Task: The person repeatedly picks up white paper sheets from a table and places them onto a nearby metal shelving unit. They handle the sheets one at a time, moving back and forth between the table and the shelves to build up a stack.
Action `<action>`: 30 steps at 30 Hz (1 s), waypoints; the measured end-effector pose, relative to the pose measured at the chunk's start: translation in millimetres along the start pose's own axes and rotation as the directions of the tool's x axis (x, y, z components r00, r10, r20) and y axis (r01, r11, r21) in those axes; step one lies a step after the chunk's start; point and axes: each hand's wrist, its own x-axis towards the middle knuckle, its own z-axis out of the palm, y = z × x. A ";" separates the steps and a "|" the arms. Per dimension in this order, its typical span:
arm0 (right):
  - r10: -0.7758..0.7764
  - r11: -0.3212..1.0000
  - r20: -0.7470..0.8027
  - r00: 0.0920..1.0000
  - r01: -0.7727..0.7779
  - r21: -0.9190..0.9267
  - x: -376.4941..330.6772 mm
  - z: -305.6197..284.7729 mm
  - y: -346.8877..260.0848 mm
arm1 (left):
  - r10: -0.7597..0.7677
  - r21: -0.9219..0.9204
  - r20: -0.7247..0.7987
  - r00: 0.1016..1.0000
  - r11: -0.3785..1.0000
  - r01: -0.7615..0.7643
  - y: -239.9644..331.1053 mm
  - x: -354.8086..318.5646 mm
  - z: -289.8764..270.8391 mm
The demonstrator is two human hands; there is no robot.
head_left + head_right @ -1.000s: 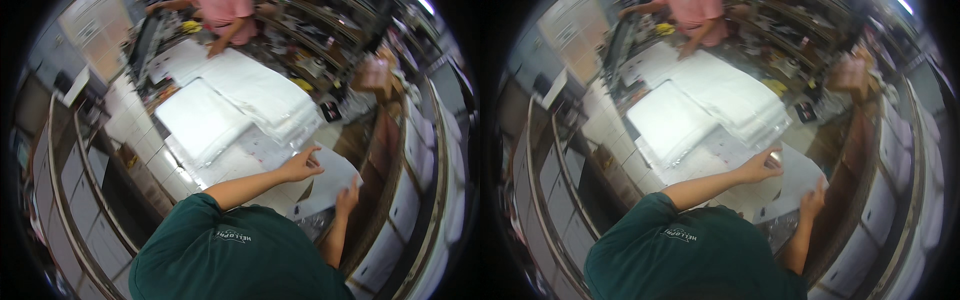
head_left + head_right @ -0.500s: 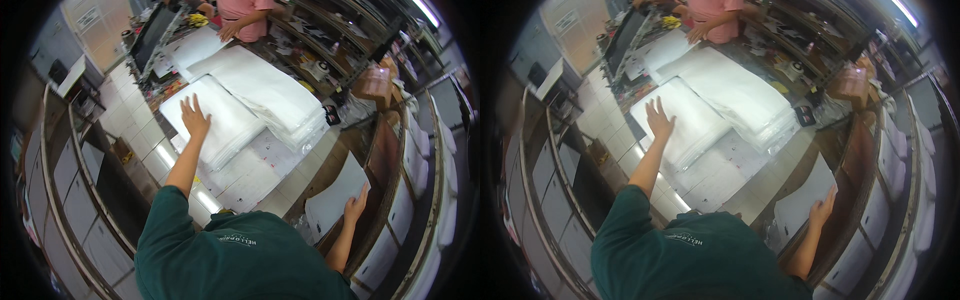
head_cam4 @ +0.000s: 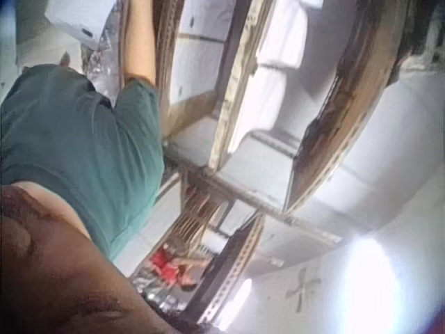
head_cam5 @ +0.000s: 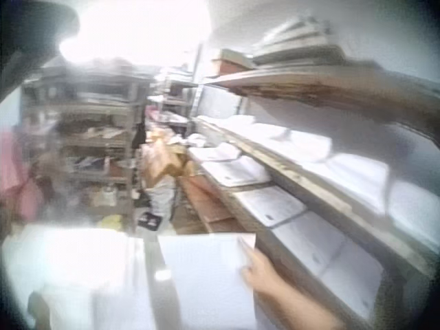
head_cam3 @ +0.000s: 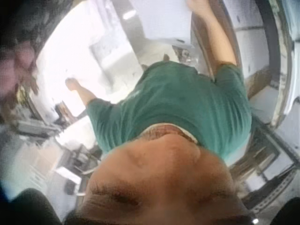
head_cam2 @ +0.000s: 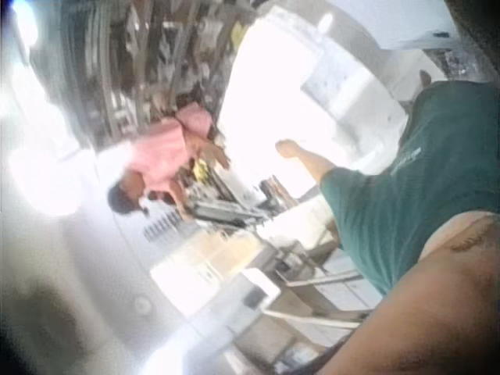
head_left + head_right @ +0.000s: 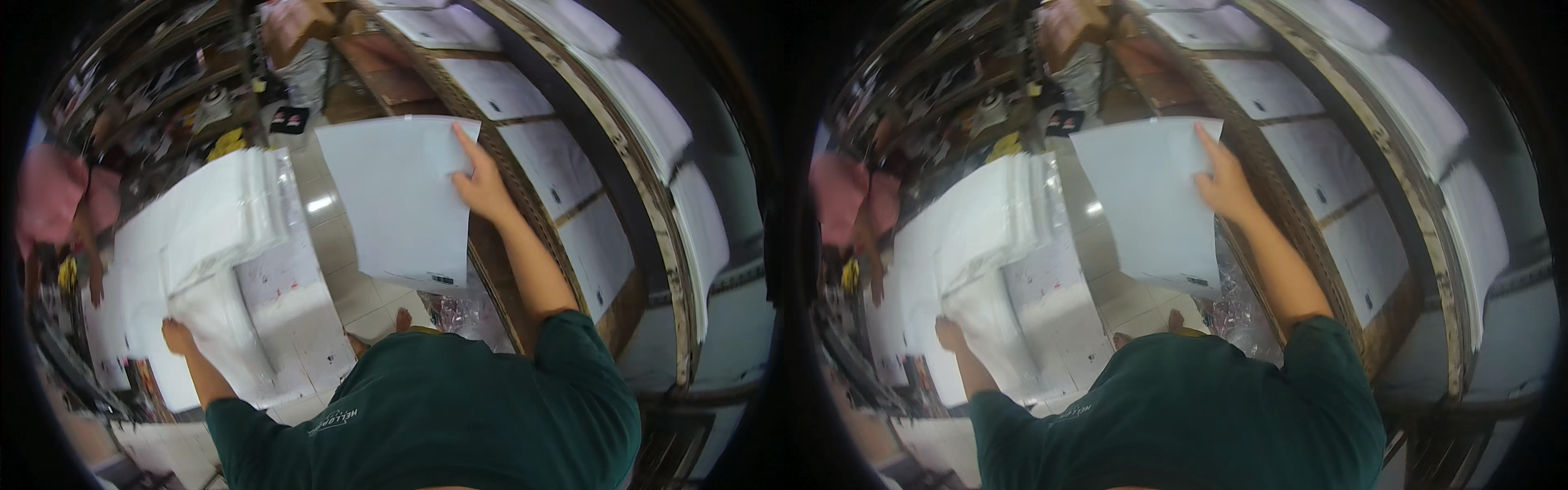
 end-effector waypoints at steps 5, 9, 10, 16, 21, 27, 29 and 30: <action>0.372 0.926 -0.354 0.858 -0.370 0.075 0.6 -120.1 127.2 | -0.004 -0.048 -0.139 0.990 0.999 -0.003 40.8 -47.9 -96.8; 0.279 0.938 -0.705 0.652 -0.341 0.056 -63.1 -243.9 325.7 | -0.035 -0.149 -0.174 0.984 0.989 0.008 58.8 -95.7 -129.2; 0.368 0.894 -0.717 0.593 -0.437 0.098 -83.5 -276.7 368.2 | -0.049 -0.169 -0.166 0.985 0.985 0.021 63.5 -110.0 -138.4; 0.444 0.722 -0.823 0.354 -0.686 0.094 -115.7 -312.0 454.7 | -0.061 -0.173 -0.186 0.981 0.984 0.029 72.4 -172.4 -207.9; 0.498 0.667 -0.769 0.400 -0.743 0.046 -118.5 -312.7 493.9 | 0.021 -0.165 -0.242 0.970 0.984 -0.062 90.1 -188.2 -263.1; 0.523 0.629 -0.718 0.460 -0.776 -0.039 -123.6 -314.6 509.7 | 0.015 -0.399 -0.273 0.962 0.908 -0.128 112.3 -200.3 -295.2; 0.531 0.616 -0.703 0.474 -0.785 -0.064 -124.2 -316.6 511.7 | 0.029 -0.422 -0.292 0.956 0.893 -0.156 128.4 -207.5 -305.3; 0.534 0.611 -0.694 0.483 -0.788 -0.078 -124.0 -317.0 511.8 | 0.023 -0.445 -0.311 0.950 0.880 -0.167 134.0 -210.6 -308.1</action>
